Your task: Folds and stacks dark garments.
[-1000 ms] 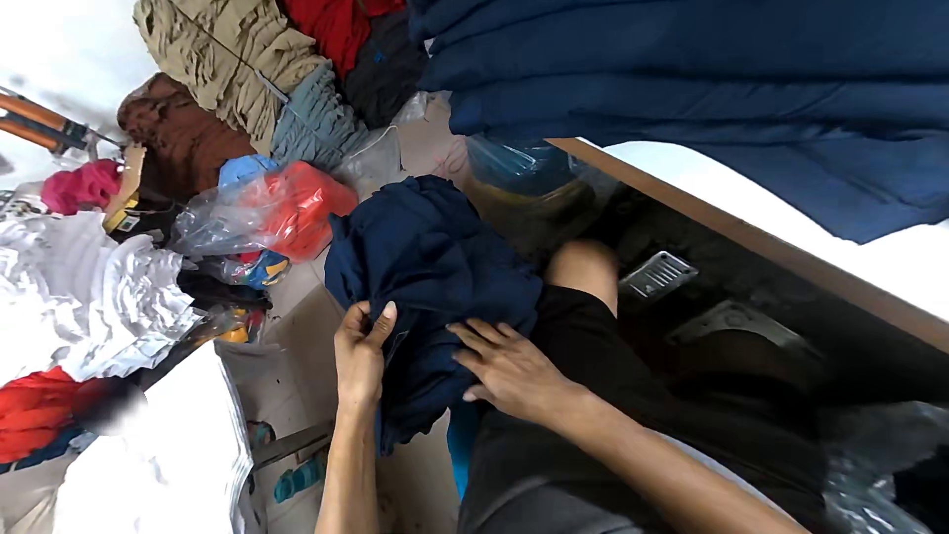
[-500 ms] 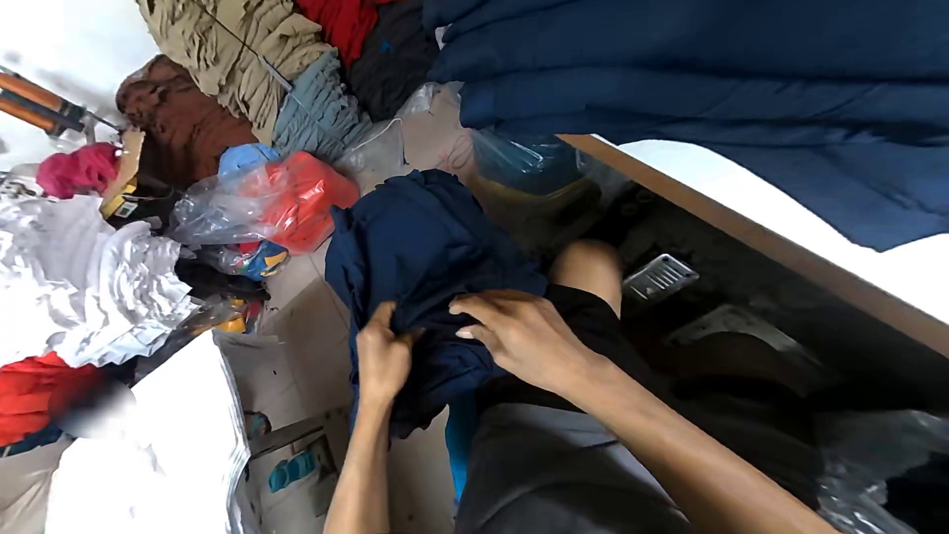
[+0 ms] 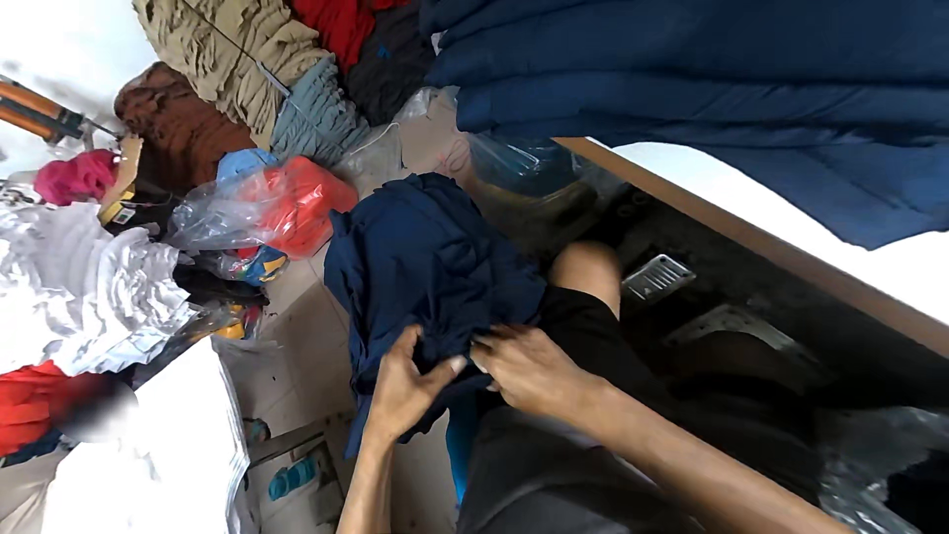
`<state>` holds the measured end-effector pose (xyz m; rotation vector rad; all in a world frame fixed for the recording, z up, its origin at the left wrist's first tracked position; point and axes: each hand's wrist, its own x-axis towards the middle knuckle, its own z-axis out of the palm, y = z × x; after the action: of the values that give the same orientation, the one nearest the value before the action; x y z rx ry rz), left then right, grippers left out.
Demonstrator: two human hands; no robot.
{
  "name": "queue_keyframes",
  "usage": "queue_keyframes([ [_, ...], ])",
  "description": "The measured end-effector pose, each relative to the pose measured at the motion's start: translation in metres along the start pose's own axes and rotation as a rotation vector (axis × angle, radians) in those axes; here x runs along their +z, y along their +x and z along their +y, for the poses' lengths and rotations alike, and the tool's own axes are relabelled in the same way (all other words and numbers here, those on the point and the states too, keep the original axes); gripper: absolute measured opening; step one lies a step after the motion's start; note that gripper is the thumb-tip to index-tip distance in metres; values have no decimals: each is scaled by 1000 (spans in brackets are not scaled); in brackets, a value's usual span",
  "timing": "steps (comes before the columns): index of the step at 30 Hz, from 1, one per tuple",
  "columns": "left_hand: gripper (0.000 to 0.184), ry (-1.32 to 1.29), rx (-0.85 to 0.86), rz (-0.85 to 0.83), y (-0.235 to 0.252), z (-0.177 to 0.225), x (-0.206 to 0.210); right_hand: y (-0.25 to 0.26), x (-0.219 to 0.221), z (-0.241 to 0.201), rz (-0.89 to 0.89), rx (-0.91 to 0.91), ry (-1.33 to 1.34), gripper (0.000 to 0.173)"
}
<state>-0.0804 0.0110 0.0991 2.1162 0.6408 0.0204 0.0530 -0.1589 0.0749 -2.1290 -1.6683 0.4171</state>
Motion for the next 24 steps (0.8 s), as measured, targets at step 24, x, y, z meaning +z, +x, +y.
queue_keyframes([
  [24, 40, 11, -44, 247, 9, -1, -27, 12, 9, -7, -219, -65, 62, 36],
])
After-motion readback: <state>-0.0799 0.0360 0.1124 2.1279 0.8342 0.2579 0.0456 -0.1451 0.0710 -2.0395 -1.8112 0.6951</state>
